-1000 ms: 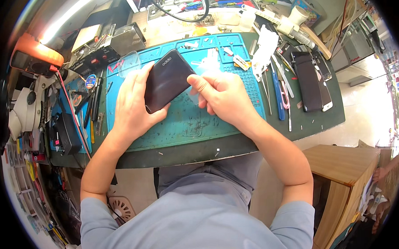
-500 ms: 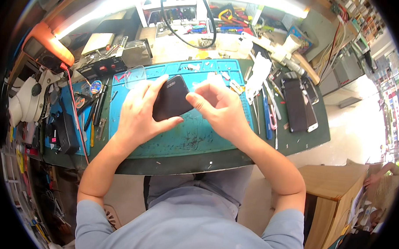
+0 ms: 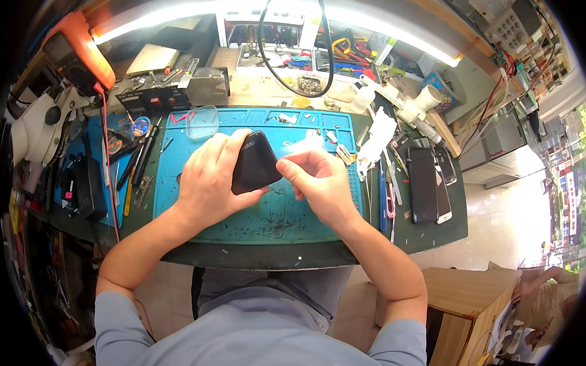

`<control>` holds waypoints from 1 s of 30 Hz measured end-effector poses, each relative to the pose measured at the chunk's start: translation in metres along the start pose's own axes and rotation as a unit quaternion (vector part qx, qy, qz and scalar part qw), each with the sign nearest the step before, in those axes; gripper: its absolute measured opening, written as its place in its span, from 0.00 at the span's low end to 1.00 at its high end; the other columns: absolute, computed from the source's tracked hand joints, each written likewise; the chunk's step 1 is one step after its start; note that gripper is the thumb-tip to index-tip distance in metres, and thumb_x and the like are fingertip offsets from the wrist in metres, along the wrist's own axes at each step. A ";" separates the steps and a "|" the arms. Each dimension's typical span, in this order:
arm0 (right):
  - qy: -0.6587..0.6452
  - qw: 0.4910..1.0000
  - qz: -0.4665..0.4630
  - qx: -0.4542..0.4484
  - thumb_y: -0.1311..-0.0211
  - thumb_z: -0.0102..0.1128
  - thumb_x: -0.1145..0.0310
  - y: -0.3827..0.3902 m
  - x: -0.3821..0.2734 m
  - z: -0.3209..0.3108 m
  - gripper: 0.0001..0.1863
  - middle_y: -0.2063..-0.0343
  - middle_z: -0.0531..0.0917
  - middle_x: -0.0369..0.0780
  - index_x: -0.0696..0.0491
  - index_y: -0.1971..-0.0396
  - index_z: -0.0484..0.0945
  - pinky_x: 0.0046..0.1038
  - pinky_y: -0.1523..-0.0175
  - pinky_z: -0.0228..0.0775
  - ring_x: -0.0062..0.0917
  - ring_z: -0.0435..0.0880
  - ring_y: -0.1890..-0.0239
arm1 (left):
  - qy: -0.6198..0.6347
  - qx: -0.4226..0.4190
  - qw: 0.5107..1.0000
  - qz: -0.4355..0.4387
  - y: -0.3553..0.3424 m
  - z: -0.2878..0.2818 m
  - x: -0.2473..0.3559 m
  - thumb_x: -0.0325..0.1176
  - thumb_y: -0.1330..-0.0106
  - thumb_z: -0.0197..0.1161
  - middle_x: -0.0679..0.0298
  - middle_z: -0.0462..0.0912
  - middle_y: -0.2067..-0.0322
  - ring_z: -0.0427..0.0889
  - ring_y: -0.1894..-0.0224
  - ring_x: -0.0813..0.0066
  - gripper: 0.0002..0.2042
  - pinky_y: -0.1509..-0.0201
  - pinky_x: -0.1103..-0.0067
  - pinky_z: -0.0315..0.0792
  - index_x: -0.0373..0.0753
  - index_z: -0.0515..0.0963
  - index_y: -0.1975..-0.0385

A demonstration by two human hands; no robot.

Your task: The person uses a plastic card to pry the back cover off a smartphone, then applies liquid adhesive to the edges of the phone's frame and reattaches the back cover.

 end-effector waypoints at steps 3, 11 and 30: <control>-0.019 1.000 -0.009 -0.001 0.31 0.70 0.66 0.002 0.000 0.001 0.11 0.70 0.85 0.36 0.60 0.60 0.84 0.19 0.72 0.69 0.13 0.77 0.77 | -0.004 0.002 1.000 0.008 0.000 0.003 0.002 0.44 0.57 0.83 0.58 0.75 0.60 0.80 0.59 0.57 0.44 0.56 0.66 0.76 0.39 0.69 0.37; -0.011 1.000 -0.008 0.001 0.31 0.70 0.67 -0.001 0.003 -0.001 0.10 0.70 0.86 0.35 0.59 0.60 0.85 0.18 0.72 0.70 0.13 0.77 0.77 | -0.022 -0.020 0.999 0.016 0.001 0.005 0.005 0.45 0.56 0.82 0.58 0.75 0.59 0.80 0.59 0.58 0.44 0.56 0.67 0.76 0.37 0.70 0.37; -0.015 0.999 -0.035 0.025 0.31 0.70 0.67 -0.004 -0.005 0.005 0.09 0.72 0.83 0.34 0.57 0.62 0.84 0.19 0.71 0.69 0.14 0.77 0.77 | -0.003 0.011 1.000 -0.008 -0.001 0.000 0.003 0.43 0.56 0.82 0.58 0.76 0.59 0.80 0.58 0.57 0.46 0.54 0.66 0.76 0.37 0.69 0.34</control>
Point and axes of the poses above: each hand's wrist, its own y-axis away from the middle knuckle, its own z-axis out of the palm, x = y × z, the point moved 7 cm from there along -y, towards the middle knuckle
